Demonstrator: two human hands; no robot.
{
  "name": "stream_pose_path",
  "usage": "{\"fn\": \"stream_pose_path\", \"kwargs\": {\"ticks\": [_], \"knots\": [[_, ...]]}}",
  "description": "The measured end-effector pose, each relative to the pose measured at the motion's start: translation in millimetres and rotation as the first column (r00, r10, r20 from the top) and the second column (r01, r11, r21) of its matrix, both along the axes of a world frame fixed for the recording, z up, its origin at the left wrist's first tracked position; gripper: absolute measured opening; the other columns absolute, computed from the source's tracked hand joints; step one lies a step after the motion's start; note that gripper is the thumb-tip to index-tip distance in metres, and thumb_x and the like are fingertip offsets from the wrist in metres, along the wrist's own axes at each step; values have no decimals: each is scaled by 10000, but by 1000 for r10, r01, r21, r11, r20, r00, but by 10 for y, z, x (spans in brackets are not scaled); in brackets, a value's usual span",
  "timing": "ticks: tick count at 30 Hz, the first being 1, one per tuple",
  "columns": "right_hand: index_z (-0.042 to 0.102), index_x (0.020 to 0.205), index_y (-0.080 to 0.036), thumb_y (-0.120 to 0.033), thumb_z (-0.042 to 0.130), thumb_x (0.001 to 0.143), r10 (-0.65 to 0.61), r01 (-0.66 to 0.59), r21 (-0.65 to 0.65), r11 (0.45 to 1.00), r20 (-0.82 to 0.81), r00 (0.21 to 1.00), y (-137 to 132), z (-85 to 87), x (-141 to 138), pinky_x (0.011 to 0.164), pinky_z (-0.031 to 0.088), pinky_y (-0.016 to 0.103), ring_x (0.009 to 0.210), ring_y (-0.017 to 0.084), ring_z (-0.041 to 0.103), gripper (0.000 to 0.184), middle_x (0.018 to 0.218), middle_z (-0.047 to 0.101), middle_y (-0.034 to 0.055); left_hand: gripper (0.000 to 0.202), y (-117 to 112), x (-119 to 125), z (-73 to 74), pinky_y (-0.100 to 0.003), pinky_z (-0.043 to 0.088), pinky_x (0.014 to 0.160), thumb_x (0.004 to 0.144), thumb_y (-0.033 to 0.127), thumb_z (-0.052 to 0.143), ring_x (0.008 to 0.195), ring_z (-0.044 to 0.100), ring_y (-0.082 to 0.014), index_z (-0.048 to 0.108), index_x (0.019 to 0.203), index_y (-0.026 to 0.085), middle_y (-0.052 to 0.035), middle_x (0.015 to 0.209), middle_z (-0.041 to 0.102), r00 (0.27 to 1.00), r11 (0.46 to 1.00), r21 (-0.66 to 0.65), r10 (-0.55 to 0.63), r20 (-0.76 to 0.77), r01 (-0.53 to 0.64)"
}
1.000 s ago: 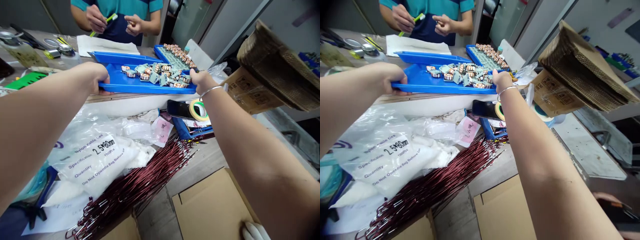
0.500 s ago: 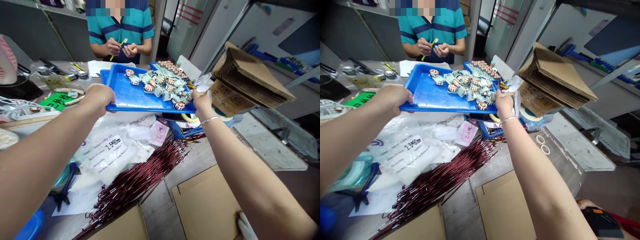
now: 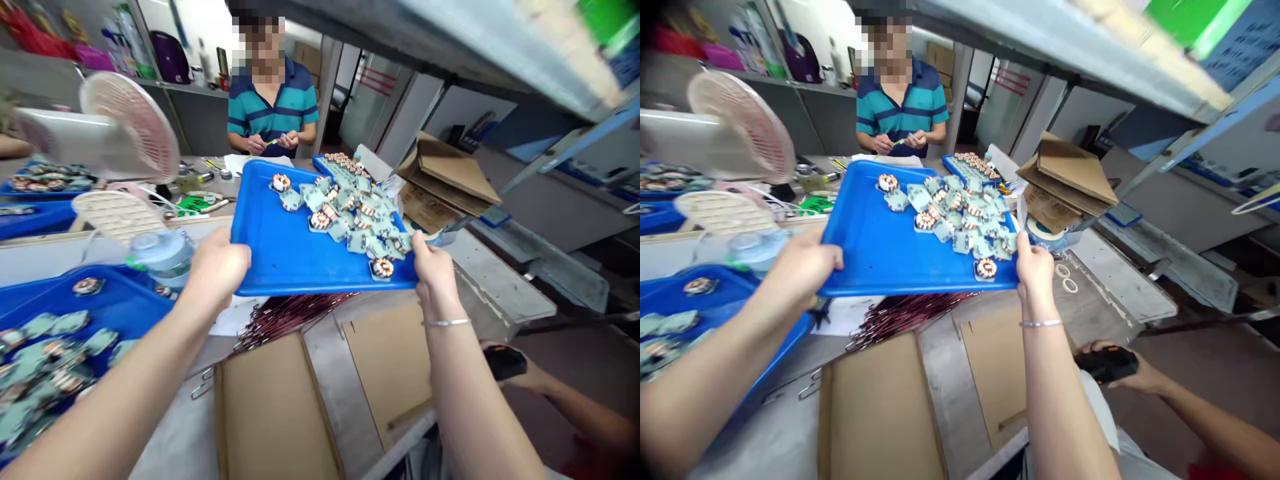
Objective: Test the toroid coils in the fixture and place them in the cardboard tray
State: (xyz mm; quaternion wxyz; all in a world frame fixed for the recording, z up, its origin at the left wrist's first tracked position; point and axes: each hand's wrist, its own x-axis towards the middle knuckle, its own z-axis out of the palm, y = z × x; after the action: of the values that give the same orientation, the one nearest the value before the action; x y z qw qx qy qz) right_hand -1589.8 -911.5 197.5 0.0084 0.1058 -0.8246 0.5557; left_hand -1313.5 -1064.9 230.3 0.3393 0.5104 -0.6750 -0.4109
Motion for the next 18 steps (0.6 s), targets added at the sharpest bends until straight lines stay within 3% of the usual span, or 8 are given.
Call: {"fn": "stream_pose_path", "kwargs": {"ticks": [9, 14, 18], "knots": [[658, 689, -94, -661, 524, 630, 141, -160, 94, 983, 179, 974, 1490, 69, 1603, 526, 408, 274, 644, 222, 567, 585, 644, 658, 109, 196, 1769, 1678, 213, -256, 314, 502, 535, 135, 393, 545, 469, -159, 508, 667, 223, 56, 538, 503, 992, 992, 88, 76, 105, -85], [654, 794, -100, -674, 546, 601, 292, -335, 72, 940, 343, 893, 1933, -2, 2241, 509, 428, 274, 617, 216, 573, 615, 650, 665, 91, 240, 2742, 2518, 158, -255, 339, 531, 548, 151, 372, 558, 475, -168, 506, 729, 234, 62, 540, 507, 959, 949, 147, 266, 93, -278], [648, 815, -115, -672, 584, 567, 433, -492, 69, 868, 383, 816, 2128, -134, 2635, 541, 457, 277, 653, 215, 584, 613, 713, 675, 82, 372, 3601, 3025, 29, -249, 352, 523, 575, 181, 368, 527, 441, -158, 493, 919, 244, 80, 558, 501, 890, 843, 309, 455, 26, -440]]}}
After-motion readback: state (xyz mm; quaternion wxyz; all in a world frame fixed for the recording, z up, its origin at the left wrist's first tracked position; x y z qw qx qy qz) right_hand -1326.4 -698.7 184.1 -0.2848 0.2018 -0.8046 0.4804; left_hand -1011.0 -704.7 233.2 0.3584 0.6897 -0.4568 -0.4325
